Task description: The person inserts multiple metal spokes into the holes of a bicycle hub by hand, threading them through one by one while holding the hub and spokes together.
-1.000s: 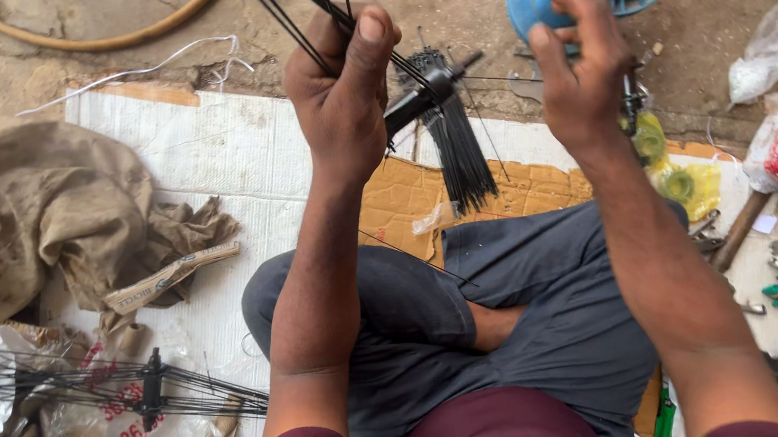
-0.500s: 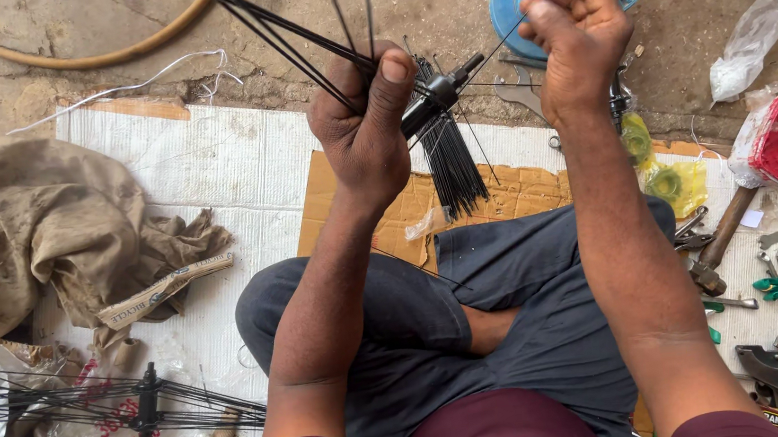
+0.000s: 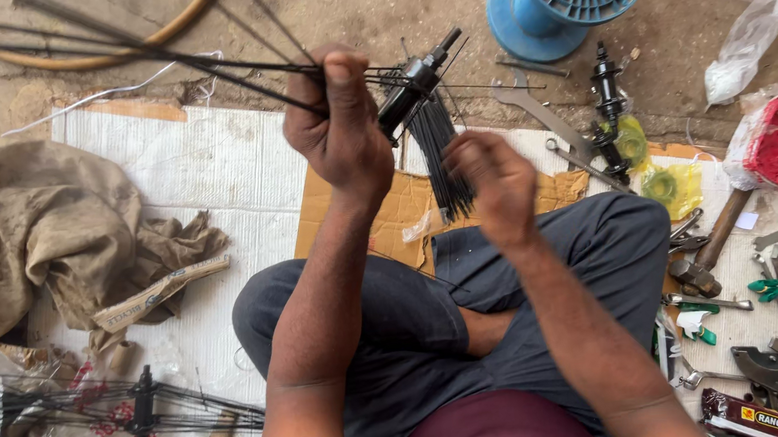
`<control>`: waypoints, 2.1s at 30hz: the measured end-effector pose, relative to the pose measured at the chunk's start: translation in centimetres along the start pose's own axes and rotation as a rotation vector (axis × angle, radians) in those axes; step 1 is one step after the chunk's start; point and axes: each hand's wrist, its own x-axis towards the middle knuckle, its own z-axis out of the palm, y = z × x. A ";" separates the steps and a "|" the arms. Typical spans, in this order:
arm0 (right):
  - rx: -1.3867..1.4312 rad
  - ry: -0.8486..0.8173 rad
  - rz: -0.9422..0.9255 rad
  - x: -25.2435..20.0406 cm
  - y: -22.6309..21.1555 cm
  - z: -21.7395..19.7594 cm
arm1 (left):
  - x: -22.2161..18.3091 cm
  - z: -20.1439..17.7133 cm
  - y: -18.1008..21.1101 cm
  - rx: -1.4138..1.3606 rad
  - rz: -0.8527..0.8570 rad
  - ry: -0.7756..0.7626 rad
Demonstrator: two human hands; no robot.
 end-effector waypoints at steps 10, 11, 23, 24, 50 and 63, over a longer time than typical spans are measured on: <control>0.544 -0.192 0.477 -2.5 1.3 7.0 | -0.5 0.4 1.0 -0.194 0.018 0.195; 0.494 -0.172 0.451 -2.9 1.4 7.3 | -0.6 0.3 0.9 -0.207 0.014 0.195; 0.556 -0.515 0.720 -9.1 -1.1 4.9 | 0.6 -1.6 0.7 -0.323 0.050 0.237; 0.616 -0.513 0.741 -8.9 -1.7 4.6 | 0.6 -1.4 0.7 -0.330 0.054 0.214; 0.910 -0.207 0.736 -4.1 -1.5 5.7 | 0.4 -0.5 -0.7 -0.270 0.054 0.159; 0.924 -0.027 0.617 0.4 1.8 5.6 | -0.2 -0.3 -0.5 -0.255 -0.034 0.196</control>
